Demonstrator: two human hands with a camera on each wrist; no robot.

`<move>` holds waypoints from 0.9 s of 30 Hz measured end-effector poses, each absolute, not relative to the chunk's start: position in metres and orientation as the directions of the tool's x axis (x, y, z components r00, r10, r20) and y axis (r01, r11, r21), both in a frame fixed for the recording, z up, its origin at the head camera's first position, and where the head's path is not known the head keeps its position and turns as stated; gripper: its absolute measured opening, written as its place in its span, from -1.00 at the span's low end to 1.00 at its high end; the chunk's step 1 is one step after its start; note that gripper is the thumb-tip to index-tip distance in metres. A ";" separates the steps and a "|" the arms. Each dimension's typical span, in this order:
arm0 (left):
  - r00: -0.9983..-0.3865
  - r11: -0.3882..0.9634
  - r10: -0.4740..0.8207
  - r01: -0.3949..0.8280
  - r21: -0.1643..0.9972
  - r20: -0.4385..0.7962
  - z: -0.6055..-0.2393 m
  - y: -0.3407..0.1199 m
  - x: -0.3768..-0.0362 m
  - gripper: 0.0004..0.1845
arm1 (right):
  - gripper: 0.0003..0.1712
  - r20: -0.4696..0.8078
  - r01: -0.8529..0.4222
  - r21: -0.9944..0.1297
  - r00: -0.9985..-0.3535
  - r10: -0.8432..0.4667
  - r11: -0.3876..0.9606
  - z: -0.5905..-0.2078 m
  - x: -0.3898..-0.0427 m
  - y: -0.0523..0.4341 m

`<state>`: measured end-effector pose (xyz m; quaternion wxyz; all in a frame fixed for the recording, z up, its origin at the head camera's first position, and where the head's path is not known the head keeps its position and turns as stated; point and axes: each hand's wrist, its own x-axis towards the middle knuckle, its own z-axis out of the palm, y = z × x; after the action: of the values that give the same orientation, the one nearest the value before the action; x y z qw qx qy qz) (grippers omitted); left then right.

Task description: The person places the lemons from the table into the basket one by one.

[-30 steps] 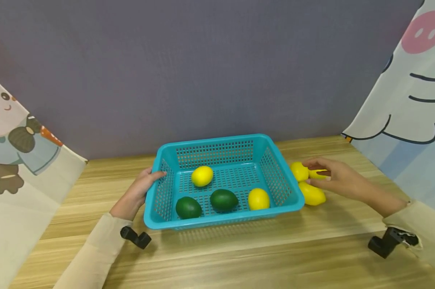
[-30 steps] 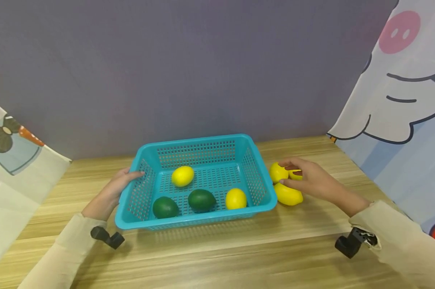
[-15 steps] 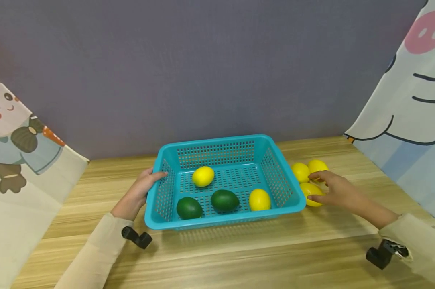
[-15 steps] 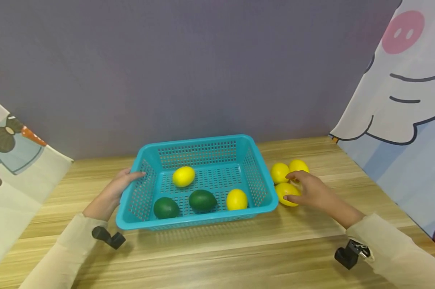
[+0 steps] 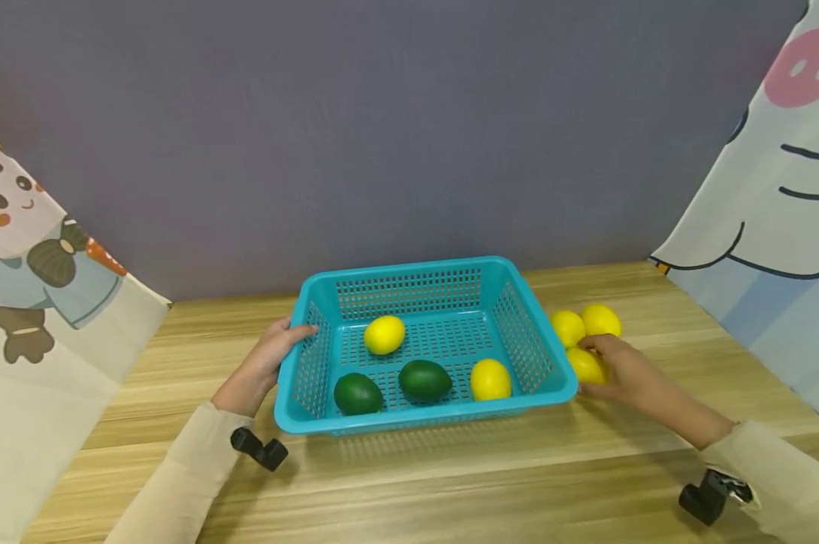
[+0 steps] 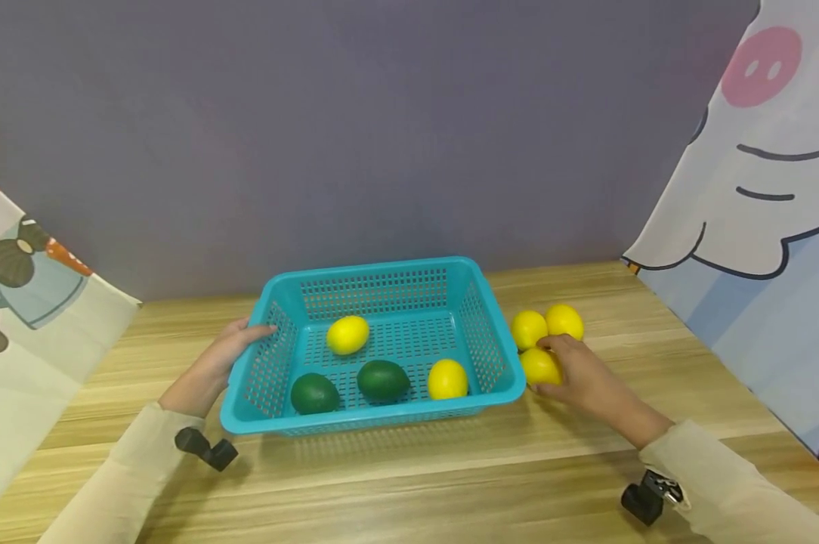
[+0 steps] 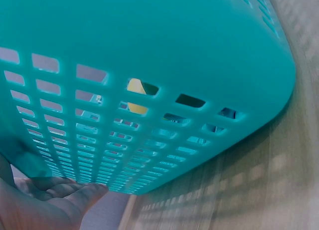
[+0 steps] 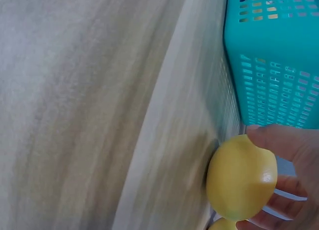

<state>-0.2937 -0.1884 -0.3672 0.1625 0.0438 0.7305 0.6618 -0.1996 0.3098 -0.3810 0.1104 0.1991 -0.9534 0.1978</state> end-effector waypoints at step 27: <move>-0.932 0.106 0.312 -0.157 0.982 -0.183 -0.368 -0.188 -0.294 -0.41 | -0.37 0.319 -0.420 -0.277 -0.889 -0.330 0.864 -0.384 -0.199 0.307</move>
<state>-0.2939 -0.1884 -0.3675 0.1758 0.0535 0.7227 0.6663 -0.1986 0.3072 -0.3843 0.1317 0.1959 -0.9565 0.1716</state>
